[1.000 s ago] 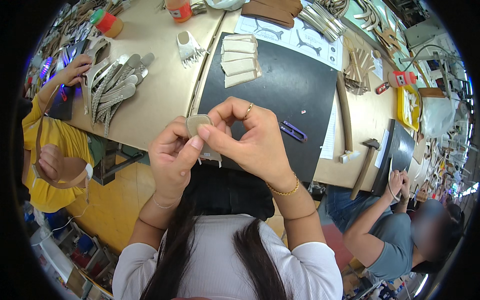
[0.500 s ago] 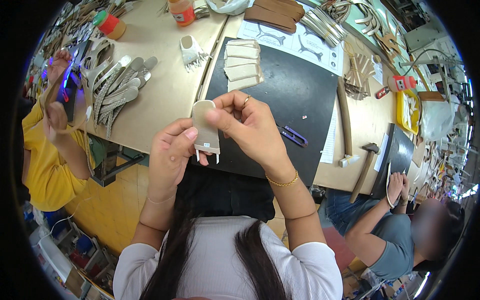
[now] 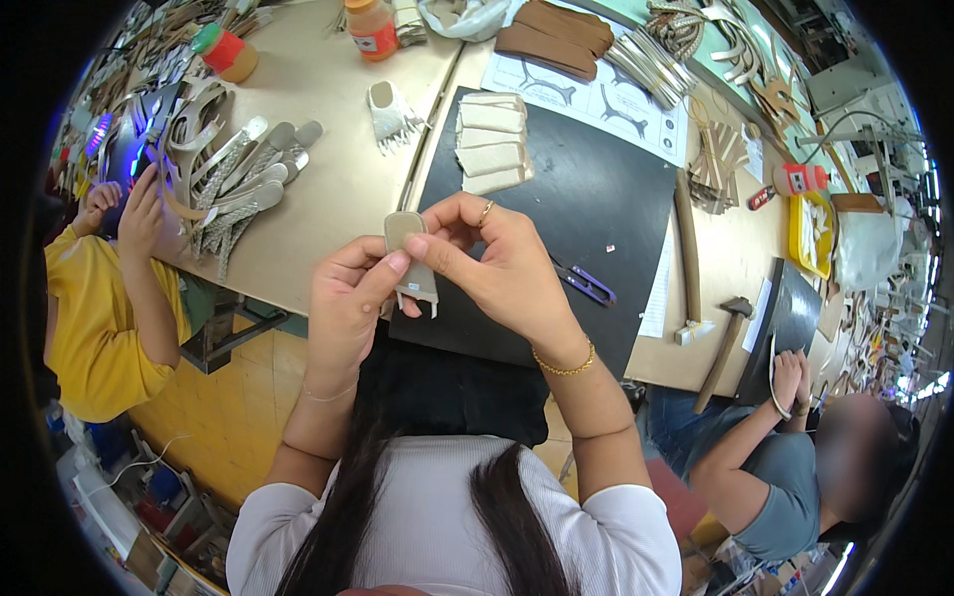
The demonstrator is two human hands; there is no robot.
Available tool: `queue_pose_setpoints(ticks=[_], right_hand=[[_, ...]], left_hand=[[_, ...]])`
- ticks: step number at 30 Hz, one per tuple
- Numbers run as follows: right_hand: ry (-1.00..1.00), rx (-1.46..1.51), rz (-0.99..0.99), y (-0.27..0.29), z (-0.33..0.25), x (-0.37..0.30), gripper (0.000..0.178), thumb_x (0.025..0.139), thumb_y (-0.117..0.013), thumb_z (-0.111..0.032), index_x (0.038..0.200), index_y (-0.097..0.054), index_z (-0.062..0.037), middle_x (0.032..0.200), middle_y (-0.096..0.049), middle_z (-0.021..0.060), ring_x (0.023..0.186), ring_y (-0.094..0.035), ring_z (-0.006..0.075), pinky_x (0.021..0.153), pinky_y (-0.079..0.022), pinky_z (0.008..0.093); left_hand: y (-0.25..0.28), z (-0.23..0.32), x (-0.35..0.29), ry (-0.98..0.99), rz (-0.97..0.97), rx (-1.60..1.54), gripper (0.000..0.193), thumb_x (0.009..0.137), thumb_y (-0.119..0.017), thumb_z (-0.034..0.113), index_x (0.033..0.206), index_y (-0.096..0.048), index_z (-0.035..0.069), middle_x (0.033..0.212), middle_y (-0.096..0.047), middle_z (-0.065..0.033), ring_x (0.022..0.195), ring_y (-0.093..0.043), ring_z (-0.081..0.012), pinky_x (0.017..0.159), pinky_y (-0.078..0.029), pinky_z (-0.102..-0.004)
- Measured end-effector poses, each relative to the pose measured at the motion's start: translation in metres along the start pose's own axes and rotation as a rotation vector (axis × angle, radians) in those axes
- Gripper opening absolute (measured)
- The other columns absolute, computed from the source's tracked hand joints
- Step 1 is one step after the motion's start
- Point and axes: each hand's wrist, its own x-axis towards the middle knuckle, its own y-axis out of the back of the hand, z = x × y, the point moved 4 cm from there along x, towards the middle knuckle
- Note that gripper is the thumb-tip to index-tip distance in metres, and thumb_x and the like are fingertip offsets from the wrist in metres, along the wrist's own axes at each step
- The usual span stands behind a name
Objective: The person repeatedly picks small beige rectangular pieces and white strips from a table, folds and attaches them by hand, and stacks the finished units. The person also handles a rubber band and a white cord, then uses a small tool to trim or adjust the pieces.
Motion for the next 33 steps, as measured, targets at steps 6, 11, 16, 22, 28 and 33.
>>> queue_pose_setpoints(ticks=[6, 11, 16, 22, 28, 33], right_hand=[[0.127, -0.389, 0.017, 0.007, -0.007, 0.075, 0.024, 0.085, -0.071, -0.019, 0.097, -0.066, 0.0013, 0.079, -0.068, 0.0055, 0.071, -0.061, 0.0087, 0.066, -0.049, 0.0249], [0.118, -0.647, 0.034, -0.004, 0.011, 0.162, 0.034, 0.081, -0.073, -0.022, 0.107, -0.065, -0.0029, 0.078, -0.069, 0.0107, 0.07, -0.066, 0.0171, 0.065, -0.05, 0.0298], [0.31, -0.861, 0.151, -0.011, 0.034, 0.19, 0.038, 0.079, -0.074, -0.024, 0.107, -0.064, -0.0001, 0.085, -0.068, 0.0182, 0.078, -0.067, 0.03, 0.071, -0.052, 0.0377], [-0.038, -0.882, -0.076, 0.003, 0.048, 0.213, 0.065, 0.073, -0.076, -0.041, 0.113, -0.06, 0.0073, 0.105, -0.065, 0.0263, 0.098, -0.064, 0.0346, 0.086, -0.051, 0.0382], [-0.106, -0.885, -0.208, -0.008, 0.042, 0.215, 0.062, 0.07, -0.076, -0.042, 0.107, -0.063, 0.006, 0.103, -0.066, 0.0258, 0.095, -0.066, 0.0342, 0.083, -0.051, 0.0383], [0.114, -0.872, -0.191, -0.029, 0.03, 0.193, 0.047, 0.068, -0.078, -0.03, 0.098, -0.063, 0.0031, 0.096, -0.065, 0.0212, 0.092, -0.063, 0.035, 0.084, -0.05, 0.0383]], left_hand=[[0.028, 0.004, 0.029, -0.15, 0.162, 0.234, 0.044, 0.095, -0.057, 0.011, 0.134, -0.045, -0.005, 0.121, -0.052, -0.0105, 0.103, -0.054, -0.0139, 0.092, -0.044, -0.0287], [0.061, 0.002, 0.076, -0.138, 0.247, 0.019, 0.05, 0.095, -0.058, 0.016, 0.137, -0.04, -0.003, 0.125, -0.047, -0.0099, 0.109, -0.05, -0.0159, 0.095, -0.043, -0.0318], [0.077, 0.001, 0.118, -0.021, 0.22, -0.213, 0.049, 0.095, -0.058, 0.019, 0.136, -0.039, -0.002, 0.123, -0.048, -0.0124, 0.107, -0.051, -0.02, 0.095, -0.044, -0.0352], [0.074, 0.006, 0.129, 0.06, 0.197, -0.473, 0.056, 0.095, -0.058, 0.021, 0.141, -0.03, 0.004, 0.128, -0.043, -0.0192, 0.112, -0.048, -0.0336, 0.103, -0.039, -0.0441], [0.074, 0.003, 0.131, 0.047, 0.165, -0.563, 0.063, 0.096, -0.055, 0.023, 0.146, -0.019, 0.009, 0.136, -0.037, -0.0226, 0.116, -0.047, -0.0377, 0.105, -0.037, -0.0469], [0.08, 0.004, 0.116, -0.009, 0.198, -0.328, 0.073, 0.092, -0.057, 0.011, 0.15, -0.013, 0.012, 0.139, -0.035, -0.0218, 0.118, -0.047, -0.0323, 0.104, -0.039, -0.0443]])
